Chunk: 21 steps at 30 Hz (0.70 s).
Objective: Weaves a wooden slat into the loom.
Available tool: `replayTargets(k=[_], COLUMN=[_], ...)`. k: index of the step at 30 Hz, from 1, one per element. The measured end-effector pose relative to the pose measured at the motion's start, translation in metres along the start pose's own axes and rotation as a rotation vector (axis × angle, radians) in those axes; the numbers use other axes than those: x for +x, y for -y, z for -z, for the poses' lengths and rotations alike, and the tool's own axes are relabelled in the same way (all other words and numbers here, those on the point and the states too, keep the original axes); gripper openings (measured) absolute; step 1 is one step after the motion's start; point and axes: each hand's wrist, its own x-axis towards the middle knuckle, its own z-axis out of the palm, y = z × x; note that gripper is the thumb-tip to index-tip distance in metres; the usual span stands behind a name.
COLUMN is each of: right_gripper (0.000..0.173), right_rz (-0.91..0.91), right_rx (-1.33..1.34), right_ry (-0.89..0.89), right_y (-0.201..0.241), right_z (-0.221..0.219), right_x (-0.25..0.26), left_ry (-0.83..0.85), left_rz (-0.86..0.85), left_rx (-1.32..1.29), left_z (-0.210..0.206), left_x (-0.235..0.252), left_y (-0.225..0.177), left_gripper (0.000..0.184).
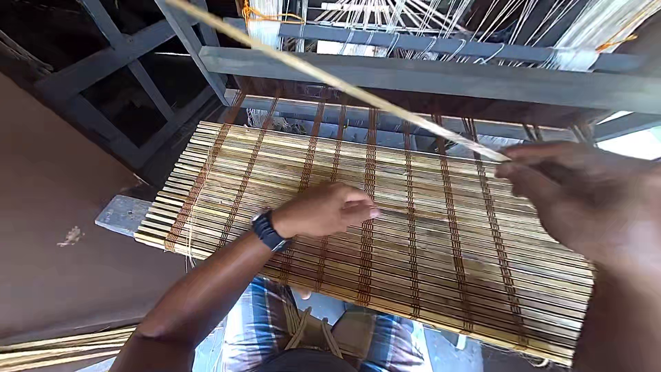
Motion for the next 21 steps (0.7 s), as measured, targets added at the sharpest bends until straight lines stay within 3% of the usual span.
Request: replayTargets(k=[4,6,8,10,13,18,21], right_gripper=[0.021,0.016,0.015,0.015,0.021,0.054,0.040], right_rz=[0.167,0.219,0.223,0.195,0.161,-0.031,-0.081], right_rx=[-0.026,-0.002,0.010,0.026,0.060,0.001,-0.024], right_ry=[0.131,0.151,0.163,0.165,0.190,0.414,0.490], right_y=[0.068,0.086,0.097,0.103,0.106,0.091,0.069], right_z=[-0.052,-0.087,-0.115,-0.139,-0.165,-0.174,-0.170], right_x=[0.065,0.092,0.112,0.128,0.143,0.157,0.170], left_ry=[-0.101,-0.334,-0.563,-0.748,-0.884,-0.975,-1.084], left_rz=[-0.146,-0.189,-0.098,0.016,0.051,0.158,0.193], left_rx=[-0.324,-0.443,-0.518,-0.598,-0.702,-0.658,-0.662], left_z=[-0.002,0.005,0.018,0.035,0.065,0.124,0.159], left_x=[0.022,0.024,0.019,0.027,0.048,0.039,0.024], left_y=[0.000,0.000,0.005,0.019,0.049,0.094,0.122], left_gripper=[0.037,0.039,0.051,0.051,0.034,0.032,0.034])
